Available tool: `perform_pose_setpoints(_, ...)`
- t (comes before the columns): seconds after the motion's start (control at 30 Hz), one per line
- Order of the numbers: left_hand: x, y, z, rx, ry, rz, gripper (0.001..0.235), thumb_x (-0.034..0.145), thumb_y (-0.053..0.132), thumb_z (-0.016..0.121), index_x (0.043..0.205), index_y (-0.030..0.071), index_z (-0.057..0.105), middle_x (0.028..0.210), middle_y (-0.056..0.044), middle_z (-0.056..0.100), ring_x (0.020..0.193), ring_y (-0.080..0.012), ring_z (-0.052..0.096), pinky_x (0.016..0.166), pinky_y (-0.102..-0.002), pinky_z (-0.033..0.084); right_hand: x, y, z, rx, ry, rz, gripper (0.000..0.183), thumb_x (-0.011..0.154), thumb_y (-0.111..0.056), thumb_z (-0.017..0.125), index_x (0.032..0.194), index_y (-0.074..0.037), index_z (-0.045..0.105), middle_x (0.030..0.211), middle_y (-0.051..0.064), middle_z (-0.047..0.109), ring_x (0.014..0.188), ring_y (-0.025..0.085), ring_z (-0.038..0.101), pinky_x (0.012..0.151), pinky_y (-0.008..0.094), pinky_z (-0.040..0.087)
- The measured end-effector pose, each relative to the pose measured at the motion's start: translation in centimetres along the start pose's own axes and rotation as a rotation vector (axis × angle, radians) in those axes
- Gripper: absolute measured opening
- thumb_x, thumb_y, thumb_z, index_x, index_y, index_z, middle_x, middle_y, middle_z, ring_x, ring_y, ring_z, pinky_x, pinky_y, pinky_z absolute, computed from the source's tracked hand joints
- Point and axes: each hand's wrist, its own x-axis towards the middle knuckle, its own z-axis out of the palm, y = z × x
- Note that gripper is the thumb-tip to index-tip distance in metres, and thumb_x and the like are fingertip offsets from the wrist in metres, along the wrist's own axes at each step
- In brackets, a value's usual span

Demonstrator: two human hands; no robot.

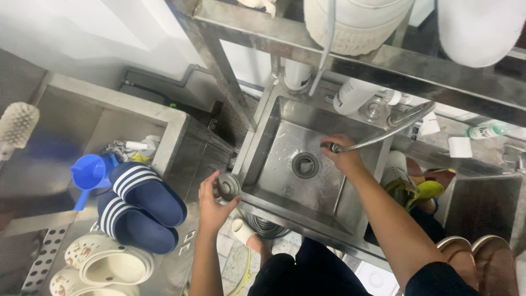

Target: The person cleans a pair of colorful sneakers using a pressure washer, a sponge, and a cleaning solution. They scrub the shoes with a sponge and rinse them with water from a sink and a pressure washer.

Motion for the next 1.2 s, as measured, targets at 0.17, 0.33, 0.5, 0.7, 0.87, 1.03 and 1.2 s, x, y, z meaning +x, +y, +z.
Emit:
perform_pose_setpoints(0.17, -0.9, -0.6, -1.4, 0.034, 0.064, 0.017, 0.09, 0.06, 0.015, 0.094, 0.141, 0.014, 0.054, 0.136, -0.011, 0.051, 0.12, -0.0268, 0.054, 0.083, -0.037, 0.058, 4.3, -4.6, 1.1, 0.155, 0.069, 0.015, 0.028, 0.087, -0.02, 0.081, 0.113, -0.013, 0.076, 0.11, 0.009, 0.07, 0.103, 0.023, 0.068, 0.089, 0.033, 0.052)
perform_pose_setpoints(0.33, -1.5, -1.0, -1.7, 0.046, 0.069, 0.006, 0.089, 0.059, 0.015, 0.094, 0.139, 0.013, 0.056, 0.134, -0.01, 0.051, 0.122, -0.0271, 0.053, 0.084, -0.038, 0.056, 3.9, -6.7, 0.3, 0.153, 0.037, 0.018, 0.032, 0.084, -0.021, 0.082, 0.114, -0.012, 0.075, 0.112, 0.009, 0.069, 0.101, 0.022, 0.067, 0.088, 0.033, 0.052)
perform_pose_setpoints(0.5, -1.7, -1.3, -0.4, 0.04, 0.036, 0.025, 0.089, 0.061, 0.017, 0.093, 0.141, 0.012, 0.054, 0.137, -0.011, 0.05, 0.124, -0.0284, 0.05, 0.085, -0.037, 0.056, 0.2, -7.4, -2.0, 0.124, -0.075, 0.042, 0.04, 0.077, -0.02, 0.085, 0.114, -0.01, 0.073, 0.114, 0.009, 0.069, 0.103, 0.02, 0.068, 0.09, 0.032, 0.054)
perform_pose_setpoints(0.7, -0.8, 0.2, 2.8, -0.011, -0.044, 0.091, 0.088, 0.061, 0.015, 0.094, 0.14, 0.011, 0.055, 0.135, -0.013, 0.049, 0.125, -0.0306, 0.048, 0.087, -0.039, 0.054, -4.8, -7.5, -6.1, 0.075, -0.231, 0.065, 0.04, 0.075, -0.015, 0.089, 0.112, -0.007, 0.076, 0.117, 0.008, 0.075, 0.11, 0.019, 0.068, 0.095, 0.033, 0.052)
perform_pose_setpoints(0.87, -0.3, 1.3, 5.8, -0.052, -0.074, 0.177, 0.089, 0.06, 0.017, 0.093, 0.139, 0.01, 0.055, 0.135, -0.014, 0.05, 0.124, -0.033, 0.047, 0.093, -0.041, 0.05, -8.5, -5.8, -9.1, 0.215, -0.316, 0.215, 0.045, 0.072, -0.012, 0.086, 0.116, -0.01, 0.074, 0.112, 0.004, 0.078, 0.103, 0.016, 0.074, 0.092, 0.031, 0.058)
perform_pose_setpoints(1.03, -0.4, 2.5, 7.5, -0.025, -0.086, 0.245, 0.088, 0.06, 0.017, 0.093, 0.139, 0.009, 0.055, 0.131, -0.016, 0.051, 0.125, -0.0352, 0.047, 0.107, -0.046, 0.04, -10.2, -3.7, -8.1, 0.363, -0.286, 0.344, 0.053, 0.077, -0.014, 0.083, 0.127, -0.013, 0.066, 0.111, 0.001, 0.075, 0.099, 0.014, 0.072, 0.089, 0.031, 0.058)
perform_pose_setpoints(1.2, -1.3, 3.0, 7.4, -0.018, -0.107, 0.134, 0.089, 0.059, 0.017, 0.093, 0.139, 0.008, 0.055, 0.132, -0.016, 0.05, 0.125, -0.036, 0.046, 0.107, -0.046, 0.039, -9.1, -1.7, -3.2, 0.413, -0.14, 0.198, 0.053, 0.079, -0.017, 0.084, 0.126, -0.007, 0.061, 0.113, 0.002, 0.072, 0.098, 0.012, 0.068, 0.087, 0.03, 0.056)
